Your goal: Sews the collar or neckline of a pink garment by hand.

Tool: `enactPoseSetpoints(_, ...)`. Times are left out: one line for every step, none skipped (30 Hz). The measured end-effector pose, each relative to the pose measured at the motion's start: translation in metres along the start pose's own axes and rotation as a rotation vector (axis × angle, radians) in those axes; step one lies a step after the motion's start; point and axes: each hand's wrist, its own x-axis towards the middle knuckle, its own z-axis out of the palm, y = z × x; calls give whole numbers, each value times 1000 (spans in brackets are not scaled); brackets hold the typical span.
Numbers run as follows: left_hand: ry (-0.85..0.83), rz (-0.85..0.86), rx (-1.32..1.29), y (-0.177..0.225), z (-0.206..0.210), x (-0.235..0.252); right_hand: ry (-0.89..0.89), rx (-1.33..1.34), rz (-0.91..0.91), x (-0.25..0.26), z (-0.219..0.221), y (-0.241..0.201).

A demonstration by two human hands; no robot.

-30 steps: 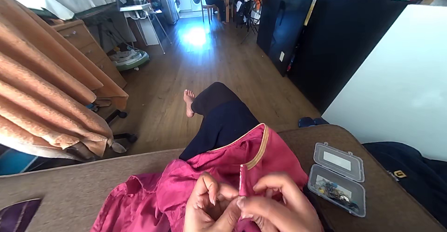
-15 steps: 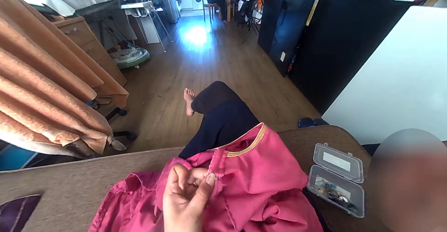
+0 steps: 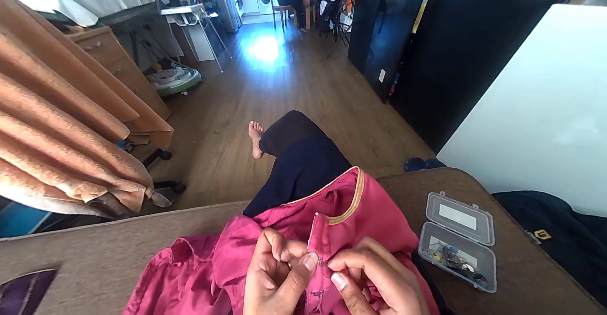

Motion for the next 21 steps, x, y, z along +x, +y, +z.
enactPoseSetpoints(-1, -2, -8, 0, 0, 0, -5, 6, 7, 0, 0, 0)
enactPoseSetpoints(-1, -3, -4, 1, -1, 0, -9, 14, 14, 0, 1, 0)
enactPoseSetpoints(0, -2, -1, 1, -1, 0, -12, 21, 17, 0, 1, 0)
enactPoseSetpoints(1, -3, 0, 1, -1, 0, -14, 23, 18, 0, 1, -1)
enactPoseSetpoints(2, -4, 0, 1, 0, 0, -16, 24, 18, 0, 0, -1)
enactPoseSetpoints(1, -5, -1, 1, 0, 0, -17, 26, 14, 1, -1, -1)
enactPoseSetpoints(-2, -6, -1, 1, 0, 0, -18, 27, 9, 1, -1, 0)
enactPoseSetpoints(-6, -8, -1, 1, 1, 1, -17, 29, 3, 1, -2, 0)
enactPoseSetpoints(-10, -8, -3, 1, 0, 1, -15, 30, -4, 1, -2, 1)
enactPoseSetpoints(-15, -7, -9, 1, 0, 1, -9, 31, -10, 1, -2, 2)
enactPoseSetpoints(-20, -7, -11, 0, 0, 1, -4, 34, -12, 1, -2, 3)
enactPoseSetpoints(-30, -8, -10, 0, -1, 0, -3, 43, -11, 1, -2, 4)
enactPoseSetpoints(-40, -11, -10, 1, -2, 0, -1, 62, -5, 1, -2, 5)
enactPoseSetpoints(-50, -16, -11, 1, -2, 1, -1, 91, 6, 1, -3, 7)
enactPoseSetpoints(-59, -25, -13, 1, -2, 1, -1, 134, 21, 1, -3, 8)
enactPoseSetpoints(-65, -35, -21, 2, -2, 1, 0, 191, 40, 1, -3, 9)
enactPoseSetpoints(-69, -44, -31, 3, -2, 2, -2, 253, 63, 2, -2, 10)
enactPoseSetpoints(-75, -53, -45, 3, -2, 2, -6, 314, 89, 2, -2, 10)
enactPoseSetpoints(-83, -60, -56, 3, -3, 2, -10, 374, 116, 2, -2, 9)
enactPoseSetpoints(-90, -64, -68, 3, -3, 2, -16, 428, 142, 3, -1, 8)
enactPoseSetpoints(-99, -71, -77, 3, -3, 1, -24, 476, 164, 4, -1, 8)
